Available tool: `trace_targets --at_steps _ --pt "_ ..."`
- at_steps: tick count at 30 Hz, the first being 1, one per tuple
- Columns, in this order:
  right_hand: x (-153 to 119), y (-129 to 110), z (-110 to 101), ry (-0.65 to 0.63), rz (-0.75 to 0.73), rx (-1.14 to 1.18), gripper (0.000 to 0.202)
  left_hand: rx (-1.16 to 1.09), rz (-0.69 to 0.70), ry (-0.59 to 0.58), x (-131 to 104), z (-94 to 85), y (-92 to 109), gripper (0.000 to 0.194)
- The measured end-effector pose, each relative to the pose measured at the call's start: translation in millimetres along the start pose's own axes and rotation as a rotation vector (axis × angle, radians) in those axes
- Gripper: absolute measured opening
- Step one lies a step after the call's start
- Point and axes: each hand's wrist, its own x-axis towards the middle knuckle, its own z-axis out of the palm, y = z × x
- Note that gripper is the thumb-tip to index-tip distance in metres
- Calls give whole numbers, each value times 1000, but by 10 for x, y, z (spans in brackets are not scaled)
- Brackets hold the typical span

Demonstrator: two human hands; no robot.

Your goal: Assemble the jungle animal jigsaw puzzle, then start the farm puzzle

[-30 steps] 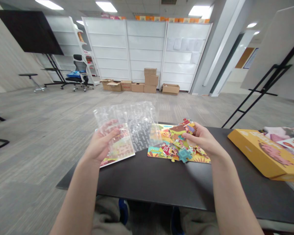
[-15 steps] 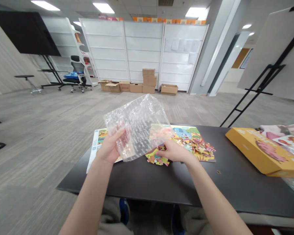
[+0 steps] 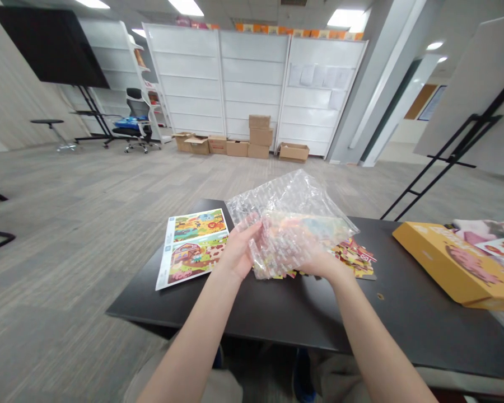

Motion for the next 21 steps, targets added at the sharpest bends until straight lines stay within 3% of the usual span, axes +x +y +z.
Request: trace_targets --at_steps 5,8,11,15,21 --pt "-219 -121 -487 -109 89 414 57 -138 77 56 0 91 5 35" --pt "-242 -162 -567 137 198 630 53 -176 111 30 -40 167 -26 36" --pt "-183 -125 -504 389 270 648 42 -162 140 -12 -58 212 -51 32" --pt "-142 0 -472 571 231 639 34 -175 178 -51 -22 201 -45 23" --pt "-136 56 -533 812 157 694 30 -85 181 -18 31 169 -38 17"
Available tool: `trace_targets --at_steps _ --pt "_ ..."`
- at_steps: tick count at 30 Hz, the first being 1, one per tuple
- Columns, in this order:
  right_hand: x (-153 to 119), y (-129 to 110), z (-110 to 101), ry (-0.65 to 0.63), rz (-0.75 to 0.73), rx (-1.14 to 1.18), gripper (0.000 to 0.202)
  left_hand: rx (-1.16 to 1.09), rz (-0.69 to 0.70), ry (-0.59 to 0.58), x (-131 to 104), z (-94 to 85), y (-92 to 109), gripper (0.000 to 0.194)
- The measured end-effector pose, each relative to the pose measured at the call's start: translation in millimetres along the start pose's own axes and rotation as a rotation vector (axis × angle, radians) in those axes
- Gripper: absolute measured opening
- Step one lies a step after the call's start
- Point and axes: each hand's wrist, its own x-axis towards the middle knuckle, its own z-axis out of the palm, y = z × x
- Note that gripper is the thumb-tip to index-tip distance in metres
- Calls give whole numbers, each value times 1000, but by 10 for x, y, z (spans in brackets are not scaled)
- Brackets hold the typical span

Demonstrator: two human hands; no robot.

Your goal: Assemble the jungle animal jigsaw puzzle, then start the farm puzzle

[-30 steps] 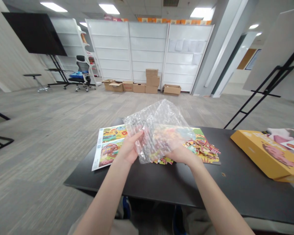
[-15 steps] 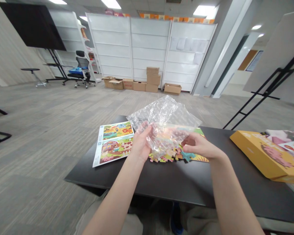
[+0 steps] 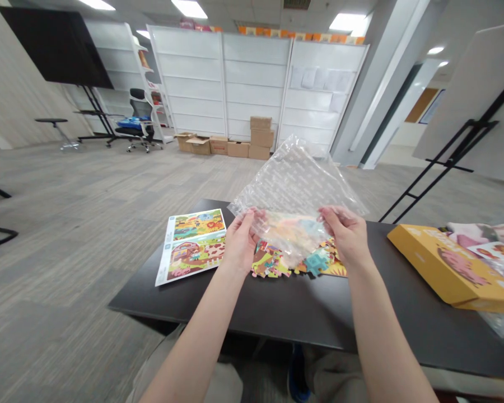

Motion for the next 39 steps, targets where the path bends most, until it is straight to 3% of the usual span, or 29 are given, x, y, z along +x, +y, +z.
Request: trace_targets --at_steps 4,13,18,22,28,33,39 --pt "29 -4 26 128 18 100 34 32 -27 -6 -7 -5 20 15" --pt "63 55 -36 259 16 133 35 153 -75 -53 -12 -2 45 27" --pt "11 46 -42 198 124 114 35 177 -25 -38 36 42 119 33" --pt "-51 -45 -101 126 121 71 37 241 64 -65 103 77 183 34" --pt "-68 -67 -281 224 39 -42 40 293 26 -88 123 150 111 30" --pt "9 -148 -733 397 -83 -49 34 368 -26 -152 33 192 74 37" --pt "64 -328 -1789 687 -131 -218 27 440 -21 -173 -11 122 160 37"
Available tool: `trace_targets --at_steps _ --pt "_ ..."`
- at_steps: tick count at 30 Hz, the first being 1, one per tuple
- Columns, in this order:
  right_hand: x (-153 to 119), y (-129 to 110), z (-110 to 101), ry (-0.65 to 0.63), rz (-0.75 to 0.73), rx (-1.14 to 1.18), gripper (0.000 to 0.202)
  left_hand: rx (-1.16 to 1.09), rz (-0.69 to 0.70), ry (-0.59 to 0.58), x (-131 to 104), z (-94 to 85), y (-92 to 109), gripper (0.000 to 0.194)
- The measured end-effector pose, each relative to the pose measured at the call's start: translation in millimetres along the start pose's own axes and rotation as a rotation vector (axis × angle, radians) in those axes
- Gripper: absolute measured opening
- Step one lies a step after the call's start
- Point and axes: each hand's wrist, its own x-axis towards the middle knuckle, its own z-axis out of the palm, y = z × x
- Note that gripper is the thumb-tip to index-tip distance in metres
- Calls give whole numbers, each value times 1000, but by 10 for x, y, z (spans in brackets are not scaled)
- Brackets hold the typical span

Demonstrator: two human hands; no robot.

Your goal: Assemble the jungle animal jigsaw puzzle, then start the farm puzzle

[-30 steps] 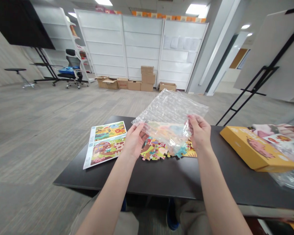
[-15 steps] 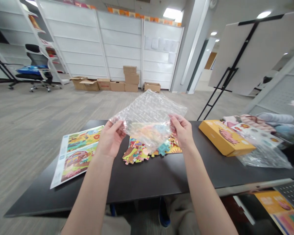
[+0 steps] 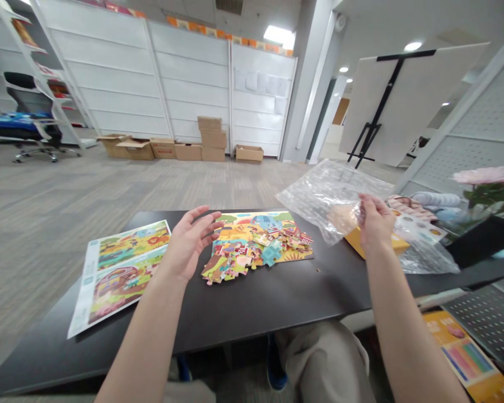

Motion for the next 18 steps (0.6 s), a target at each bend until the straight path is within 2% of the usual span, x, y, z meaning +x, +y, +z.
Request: trace_targets --at_steps 3,5,8,10,13,16,18 --pt "429 20 -417 212 -61 -183 13 5 3 10 -14 -48 29 38" --pt "707 -27 -681 338 -180 -357 17 9 3 16 -25 -71 48 39" --pt "1040 -192 -1047 367 -407 -821 31 19 7 17 -35 -92 67 39" --pt "1177 -314 -1246 237 -489 -1000 35 23 11 20 -32 -99 68 39" --pt "1249 -374 -1420 -35 -456 -1228 36 27 15 28 -14 -100 47 39" --pt "1205 -218 -1454 -271 -340 -1345 39 49 32 15 -2 -100 12 41" --pt "1140 -43 -1441 -405 -333 -1343 32 83 46 -2 -8 -104 -6 43"
